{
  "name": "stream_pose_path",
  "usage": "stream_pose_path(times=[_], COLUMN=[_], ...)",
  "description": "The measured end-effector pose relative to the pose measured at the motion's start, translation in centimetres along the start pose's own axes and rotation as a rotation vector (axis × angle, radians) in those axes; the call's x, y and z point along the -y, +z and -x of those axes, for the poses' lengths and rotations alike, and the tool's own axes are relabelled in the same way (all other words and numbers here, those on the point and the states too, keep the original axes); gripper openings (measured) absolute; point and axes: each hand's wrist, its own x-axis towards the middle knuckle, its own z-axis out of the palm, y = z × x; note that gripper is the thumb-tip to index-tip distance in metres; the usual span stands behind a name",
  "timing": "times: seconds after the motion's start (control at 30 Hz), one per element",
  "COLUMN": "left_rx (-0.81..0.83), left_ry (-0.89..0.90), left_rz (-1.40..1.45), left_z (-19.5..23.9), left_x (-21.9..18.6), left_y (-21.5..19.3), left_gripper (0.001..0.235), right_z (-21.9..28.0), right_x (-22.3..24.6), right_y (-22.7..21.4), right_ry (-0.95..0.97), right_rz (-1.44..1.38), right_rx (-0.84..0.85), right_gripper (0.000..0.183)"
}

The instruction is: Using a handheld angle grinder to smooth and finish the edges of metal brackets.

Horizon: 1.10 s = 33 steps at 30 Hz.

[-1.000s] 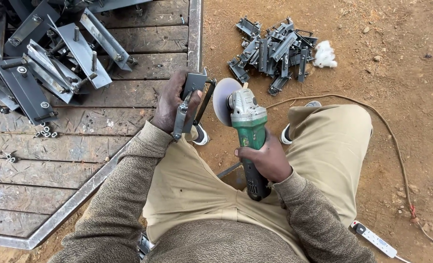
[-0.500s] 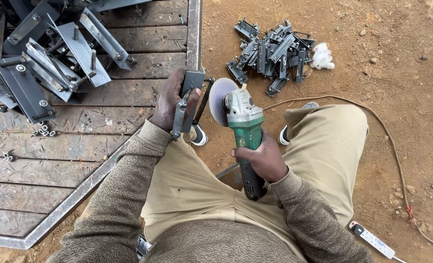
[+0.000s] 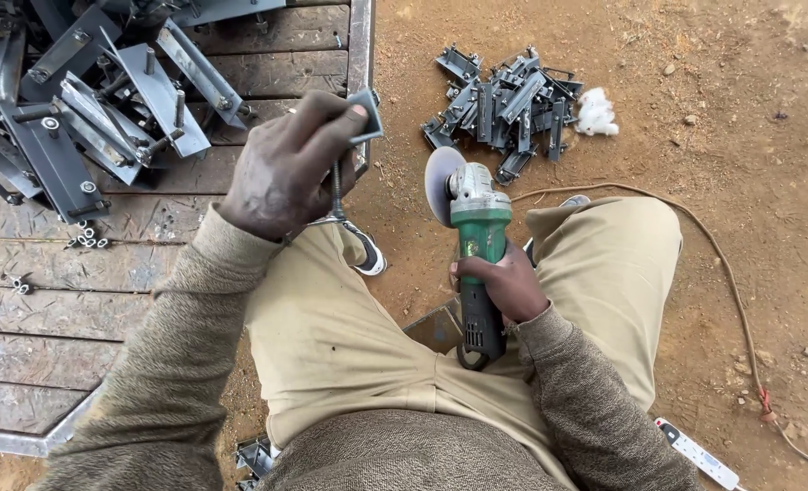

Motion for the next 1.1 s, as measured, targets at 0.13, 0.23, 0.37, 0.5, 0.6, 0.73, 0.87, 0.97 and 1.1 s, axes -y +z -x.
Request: stream_pose_path(times=[0.13,0.23,0.37,0.5,0.6,0.73,0.87,0.97,1.1], left_rx=[0.09,0.226,0.357,0.428,0.256,0.177,0.096,0.04,-0.035], left_ry=[0.219,0.359,0.459,0.274,0.023,-0.218,-0.408,-0.444,-0.523], left_rz=[-0.263,-0.252,-0.329,-0.279,-0.267,-0.305,-0.166,-0.056,0.158], left_z=[1.0,1.8,3.6,4.1,6.8,8.4,8.3,8.0,6.7], left_x=[2.9,3.7,5.3,4.9,5.9,5.4,4.5,4.2,2.6], left_y=[1.3,1.5,2.9,1.6,2.8,3.3,3.5,3.8,3.6], left_gripper=[0.015,0.022,0.031,0.051,0.057,0.054,0.056,0.053,0.071], right_z=[-0.4,-0.1,0.1,-0.7,-0.8,-0.4,-0.6,-0.6,-0.2], right_x=[-1.3,-1.5,-1.4,-1.8,-1.5,-0.8,-1.2,-0.6,1.1], right_y=[0.7,0.8,0.9,0.3,0.4,0.7,0.6,0.9,1.3], right_ry=[-0.095,-0.071,-0.053,0.001,0.003,0.024,0.001,0.002,0.007], right_rz=[0.068,0.108,0.095,0.023,0.079,0.022,0.015,-0.01,-0.012], right_rx=[-0.06,-0.087,-0.08,-0.052,-0.05,-0.043,-0.004,-0.003,0.035], right_gripper=[0.041,0.041,0.04,0.042,0.045,0.044,0.042,0.043,0.041])
